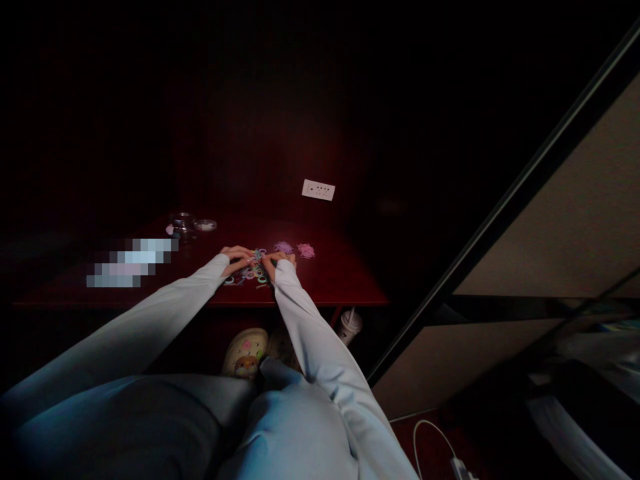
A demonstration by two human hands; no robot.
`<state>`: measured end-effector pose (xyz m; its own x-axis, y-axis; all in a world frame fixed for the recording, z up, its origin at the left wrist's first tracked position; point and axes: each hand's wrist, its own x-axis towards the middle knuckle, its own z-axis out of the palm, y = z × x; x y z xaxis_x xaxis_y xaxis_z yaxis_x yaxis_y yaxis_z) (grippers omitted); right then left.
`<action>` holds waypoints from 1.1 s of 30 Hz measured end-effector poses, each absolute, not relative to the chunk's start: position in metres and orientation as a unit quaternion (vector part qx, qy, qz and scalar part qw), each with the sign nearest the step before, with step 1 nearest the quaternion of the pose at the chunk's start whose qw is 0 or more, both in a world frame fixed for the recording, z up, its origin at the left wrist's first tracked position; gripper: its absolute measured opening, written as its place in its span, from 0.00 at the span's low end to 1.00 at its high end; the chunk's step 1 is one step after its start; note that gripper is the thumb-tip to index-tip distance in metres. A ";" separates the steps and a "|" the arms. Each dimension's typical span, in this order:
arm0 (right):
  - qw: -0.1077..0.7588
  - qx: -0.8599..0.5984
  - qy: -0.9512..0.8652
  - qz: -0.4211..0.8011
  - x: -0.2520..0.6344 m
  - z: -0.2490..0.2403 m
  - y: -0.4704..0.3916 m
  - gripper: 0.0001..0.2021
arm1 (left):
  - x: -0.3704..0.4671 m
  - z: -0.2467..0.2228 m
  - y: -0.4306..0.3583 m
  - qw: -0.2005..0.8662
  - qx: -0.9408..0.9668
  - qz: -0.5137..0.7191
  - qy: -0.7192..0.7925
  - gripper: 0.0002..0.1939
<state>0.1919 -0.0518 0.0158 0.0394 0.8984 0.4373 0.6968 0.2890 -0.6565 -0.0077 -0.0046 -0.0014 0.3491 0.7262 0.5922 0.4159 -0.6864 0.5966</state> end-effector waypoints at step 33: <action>0.433 -0.586 -0.671 0.141 0.192 0.015 -0.049 0.14 | -0.007 0.002 -0.008 0.186 0.788 0.451 0.375 0.16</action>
<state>0.1916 -0.0486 0.0153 0.0611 0.9074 0.4158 0.6634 0.2743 -0.6961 -0.0066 -0.0084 0.0020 0.3120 0.7595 0.5708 0.4243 -0.6489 0.6316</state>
